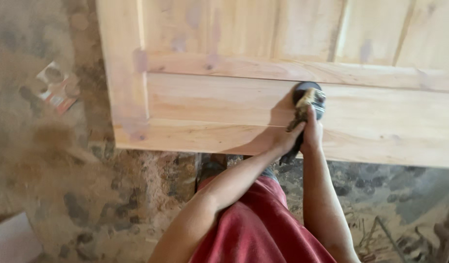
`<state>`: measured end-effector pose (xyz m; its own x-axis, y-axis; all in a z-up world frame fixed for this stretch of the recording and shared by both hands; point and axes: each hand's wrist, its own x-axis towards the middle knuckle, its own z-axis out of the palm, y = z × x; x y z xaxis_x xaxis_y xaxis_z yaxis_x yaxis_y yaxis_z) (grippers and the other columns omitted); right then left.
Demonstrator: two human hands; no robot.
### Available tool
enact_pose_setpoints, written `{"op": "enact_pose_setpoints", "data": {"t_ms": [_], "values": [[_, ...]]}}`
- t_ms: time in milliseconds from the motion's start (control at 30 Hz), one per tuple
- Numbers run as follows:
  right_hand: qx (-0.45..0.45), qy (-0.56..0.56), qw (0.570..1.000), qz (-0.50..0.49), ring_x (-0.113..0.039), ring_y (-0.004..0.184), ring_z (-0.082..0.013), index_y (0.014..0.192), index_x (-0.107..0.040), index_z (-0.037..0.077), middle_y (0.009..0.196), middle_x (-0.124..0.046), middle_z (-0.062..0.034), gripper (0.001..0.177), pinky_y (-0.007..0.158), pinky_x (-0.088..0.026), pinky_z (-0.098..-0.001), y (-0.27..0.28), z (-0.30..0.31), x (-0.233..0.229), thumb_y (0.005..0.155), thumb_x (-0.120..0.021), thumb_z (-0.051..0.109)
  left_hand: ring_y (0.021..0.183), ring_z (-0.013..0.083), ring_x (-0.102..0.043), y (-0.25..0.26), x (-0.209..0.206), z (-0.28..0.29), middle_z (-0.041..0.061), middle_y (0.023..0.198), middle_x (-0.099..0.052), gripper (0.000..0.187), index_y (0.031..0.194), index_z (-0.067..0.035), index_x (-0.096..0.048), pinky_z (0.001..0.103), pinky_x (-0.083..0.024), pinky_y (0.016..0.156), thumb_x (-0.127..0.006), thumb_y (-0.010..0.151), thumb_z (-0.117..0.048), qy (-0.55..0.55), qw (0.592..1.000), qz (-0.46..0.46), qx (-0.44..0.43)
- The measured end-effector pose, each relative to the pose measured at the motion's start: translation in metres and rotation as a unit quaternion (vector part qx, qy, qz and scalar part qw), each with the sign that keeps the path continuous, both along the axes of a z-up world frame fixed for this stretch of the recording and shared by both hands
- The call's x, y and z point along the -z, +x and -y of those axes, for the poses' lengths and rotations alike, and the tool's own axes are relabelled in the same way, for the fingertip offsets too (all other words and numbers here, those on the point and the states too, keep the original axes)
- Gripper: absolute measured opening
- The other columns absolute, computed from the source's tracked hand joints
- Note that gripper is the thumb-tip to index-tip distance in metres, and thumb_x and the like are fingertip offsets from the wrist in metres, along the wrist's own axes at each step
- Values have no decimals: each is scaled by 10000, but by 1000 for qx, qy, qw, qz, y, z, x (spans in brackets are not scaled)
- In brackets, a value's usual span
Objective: The person sands a large wooden door using a power sander, moving the tool across the panels and frame.
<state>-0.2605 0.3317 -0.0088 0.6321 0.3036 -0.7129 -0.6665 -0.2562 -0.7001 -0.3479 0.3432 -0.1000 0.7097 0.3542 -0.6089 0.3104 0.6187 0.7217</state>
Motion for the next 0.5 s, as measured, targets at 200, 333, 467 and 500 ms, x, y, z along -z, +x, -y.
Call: {"op": "enact_pose_setpoints", "data": {"t_ms": [200,333,467,500], "values": [[-60,32,996,63,-692,937,-167,1286,-619,7,1096,-700,-94,481,795,-578,-316,-62,-18,5,1000,-635,393,1201,284,-617,-74,-35,-22,219,1301,-658,728,1444,-79,-569,354,-456,1007,-480,975,-629,29,993,-111,34],[-90,-7,995,31,-668,829,-164,1198,-656,15,1001,-697,-73,418,700,-558,-328,-110,-48,2,980,-645,371,1020,262,-711,-122,-46,-40,199,1099,-750,657,1284,-36,-673,370,-528,889,-517,975,-594,11,991,-118,-67],[-137,7,990,29,-652,811,-156,1158,-681,3,966,-693,-66,412,687,-545,-314,-148,-80,-1,988,-653,377,927,239,-733,-161,-44,-64,205,967,-767,659,1122,38,-732,376,-548,808,-541,994,-580,-39,982,-153,-103],[-148,10,989,29,-655,812,-152,1153,-684,3,965,-695,-65,414,686,-546,-309,-157,-88,-1,988,-649,382,920,229,-727,-170,-44,-70,195,964,-765,651,1122,30,-734,369,-541,804,-539,982,-575,-30,982,-149,-116]]}}
